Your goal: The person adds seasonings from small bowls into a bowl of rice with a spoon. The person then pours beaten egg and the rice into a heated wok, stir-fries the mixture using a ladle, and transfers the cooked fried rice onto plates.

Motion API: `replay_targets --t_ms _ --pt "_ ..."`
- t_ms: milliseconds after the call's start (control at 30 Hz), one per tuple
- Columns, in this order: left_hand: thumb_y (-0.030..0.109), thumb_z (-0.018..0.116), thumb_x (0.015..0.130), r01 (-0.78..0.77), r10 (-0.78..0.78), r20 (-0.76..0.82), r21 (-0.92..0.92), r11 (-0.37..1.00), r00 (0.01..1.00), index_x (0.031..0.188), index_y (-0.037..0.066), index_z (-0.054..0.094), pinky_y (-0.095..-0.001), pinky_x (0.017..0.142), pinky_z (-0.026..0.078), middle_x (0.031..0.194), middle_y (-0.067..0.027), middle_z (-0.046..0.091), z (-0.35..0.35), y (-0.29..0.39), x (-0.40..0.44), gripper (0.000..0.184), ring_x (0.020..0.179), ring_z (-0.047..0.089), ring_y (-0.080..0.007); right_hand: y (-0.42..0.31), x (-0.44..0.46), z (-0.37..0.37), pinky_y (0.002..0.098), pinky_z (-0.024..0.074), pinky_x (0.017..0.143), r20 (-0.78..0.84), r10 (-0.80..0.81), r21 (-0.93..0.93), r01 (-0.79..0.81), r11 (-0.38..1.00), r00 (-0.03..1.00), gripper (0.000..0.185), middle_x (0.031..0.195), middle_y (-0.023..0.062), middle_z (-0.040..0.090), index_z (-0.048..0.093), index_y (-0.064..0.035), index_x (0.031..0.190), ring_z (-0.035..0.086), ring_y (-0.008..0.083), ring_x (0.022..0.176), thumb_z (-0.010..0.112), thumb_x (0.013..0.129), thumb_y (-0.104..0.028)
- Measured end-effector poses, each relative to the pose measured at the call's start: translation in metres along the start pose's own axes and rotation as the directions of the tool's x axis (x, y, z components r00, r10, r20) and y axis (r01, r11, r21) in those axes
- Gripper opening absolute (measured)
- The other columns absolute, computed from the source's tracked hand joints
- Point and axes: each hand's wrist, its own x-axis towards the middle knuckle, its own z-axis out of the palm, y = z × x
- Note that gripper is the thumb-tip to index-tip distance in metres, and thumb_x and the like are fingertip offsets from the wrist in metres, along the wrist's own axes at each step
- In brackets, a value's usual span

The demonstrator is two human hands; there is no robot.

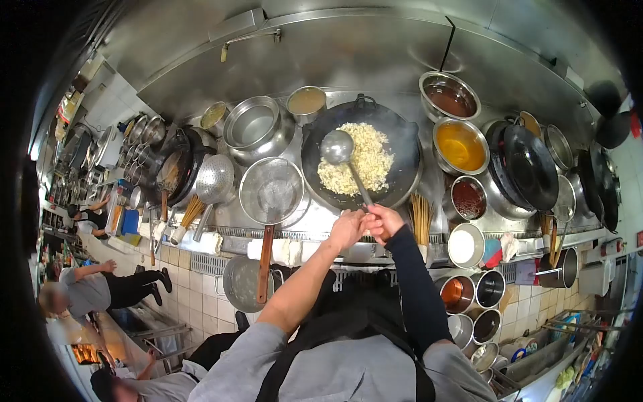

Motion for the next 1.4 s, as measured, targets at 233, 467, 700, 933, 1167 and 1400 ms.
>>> replay_targets --t_ms 233,467,700,933,1167,1400 --pt "0.037 0.060 0.104 0.054 -0.055 0.043 0.014 0.998 0.998 0.106 0.005 0.064 -0.0519 0.093 0.053 0.103 -0.0195 0.073 -0.014 0.013 -0.004 0.032 0.106 0.064 -0.0412 0.020 -0.072 -0.055 0.0260 0.0319 0.036 0.162 0.186 0.248 -0.222 0.943 0.969 0.018 0.079 -0.0014 0.051 0.057 -0.0158 0.123 0.039 0.0063 0.047 0.060 0.107 -0.023" --pt "0.037 0.060 0.104 0.083 -0.083 -0.004 0.009 0.996 0.997 0.105 0.004 0.064 -0.0513 0.092 0.053 0.104 -0.0202 0.073 -0.007 0.011 0.000 0.033 0.107 0.064 -0.0396 0.000 -0.084 -0.087 0.0272 0.0287 0.036 -0.089 0.030 -0.042 -0.034 0.999 0.996 0.011 0.069 -0.0035 0.047 0.050 -0.0182 0.107 0.038 0.0070 0.044 0.060 0.107 -0.023" --pt "0.031 0.057 0.106 -0.014 0.015 -0.037 0.026 1.000 0.999 0.123 0.002 0.062 -0.0519 0.100 0.048 0.116 -0.0221 0.069 0.005 0.010 -0.001 0.034 0.111 0.061 -0.0437 0.042 0.060 -0.051 0.0606 0.0535 0.084 -0.161 -0.591 -0.986 -0.108 0.125 0.790 0.072 0.093 0.0361 0.070 0.033 -0.0119 0.162 0.067 0.0549 0.092 0.054 0.093 -0.016" --pt "0.028 0.057 0.105 -0.005 0.003 0.022 0.074 0.997 1.000 0.101 0.003 0.063 -0.0530 0.087 0.052 0.096 -0.0224 0.072 -0.017 0.038 -0.016 0.026 0.096 0.065 -0.0456 0.000 -0.166 -0.047 0.0520 0.0562 0.082 0.075 -0.349 -0.988 0.021 -0.155 0.934 0.075 0.092 0.0267 0.073 0.030 -0.0032 0.163 0.071 0.0457 0.084 0.058 0.094 -0.016" --pt "0.030 0.062 0.104 -0.040 0.023 -0.120 -0.141 0.989 0.992 0.103 0.001 0.061 -0.0564 0.080 0.051 0.092 -0.0248 0.070 -0.090 0.093 -0.040 0.029 0.092 0.066 -0.0464 -0.078 -0.279 -0.059 0.0334 0.0535 0.077 -0.169 0.039 -0.901 -0.171 0.398 0.985 0.059 0.093 0.0098 0.071 0.048 -0.0093 0.158 0.067 0.0161 0.086 0.065 0.101 -0.009" --pt "0.033 0.053 0.108 -0.032 0.031 0.126 0.005 0.999 0.992 0.116 0.004 0.056 -0.0581 0.078 0.054 0.094 -0.0278 0.069 0.034 0.028 -0.121 0.030 0.085 0.068 -0.0488 -0.008 -0.157 -0.066 0.0471 0.0558 0.081 0.045 -0.552 -0.970 0.169 0.176 0.832 0.054 0.097 0.0307 0.071 0.055 -0.0021 0.145 0.071 0.0445 0.093 0.067 0.095 -0.018"
